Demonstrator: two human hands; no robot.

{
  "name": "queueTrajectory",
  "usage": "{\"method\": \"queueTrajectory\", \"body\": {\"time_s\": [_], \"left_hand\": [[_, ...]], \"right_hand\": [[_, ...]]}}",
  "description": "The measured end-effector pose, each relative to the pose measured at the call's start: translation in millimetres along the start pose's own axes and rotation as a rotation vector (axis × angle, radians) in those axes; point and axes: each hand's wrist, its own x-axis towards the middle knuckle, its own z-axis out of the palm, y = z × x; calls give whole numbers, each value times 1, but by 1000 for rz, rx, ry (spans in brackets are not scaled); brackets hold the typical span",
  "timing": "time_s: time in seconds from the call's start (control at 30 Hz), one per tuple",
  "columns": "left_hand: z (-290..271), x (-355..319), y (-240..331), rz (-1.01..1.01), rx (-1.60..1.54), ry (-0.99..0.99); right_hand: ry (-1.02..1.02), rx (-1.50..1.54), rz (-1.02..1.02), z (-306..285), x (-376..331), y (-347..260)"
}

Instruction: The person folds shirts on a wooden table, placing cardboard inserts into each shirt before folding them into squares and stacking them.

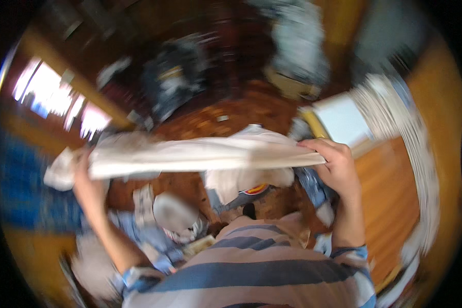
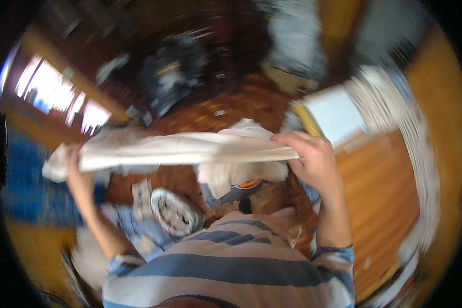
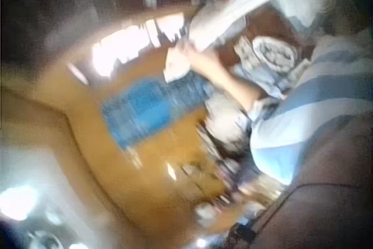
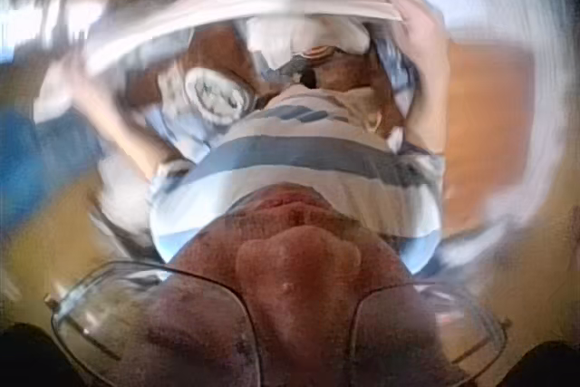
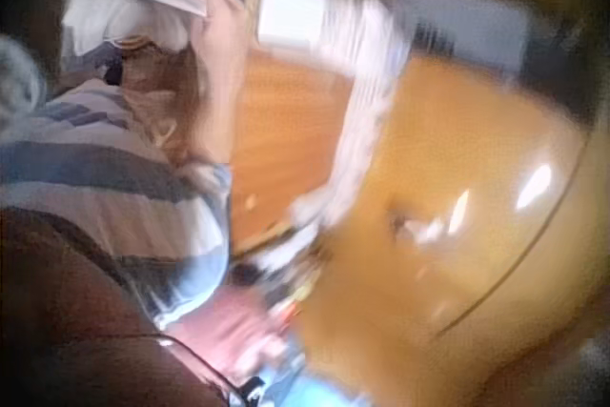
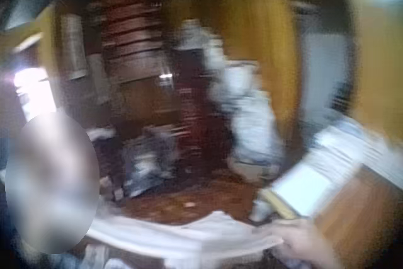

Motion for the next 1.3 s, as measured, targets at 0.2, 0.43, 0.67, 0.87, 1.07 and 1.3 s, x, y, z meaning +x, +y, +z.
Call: {"method": "queueTrajectory", "body": {"time_s": [0.2, 0.43, 0.67, 0.87, 1.07, 1.3], "left_hand": [[-6, 69, 70, 455, -680, -303], [52, 67, 419, 649, -1630, -634], [77, 41, 761, 1352, -290, -428], [-12, 14, 802, 1270, -1193, 591], [43, 10, 769, 1352, -896, 438], [191, -142, 690, 1271, -506, -228]], "right_hand": [[27, -58, 210, -199, -191, -121], [157, -350, 320, -345, -383, -185], [422, -1129, 875, -491, -399, -72], [1020, -995, 503, -583, -424, -84], [807, -1069, 617, -541, -508, -83], [843, -600, 1028, -354, -578, 2]]}}
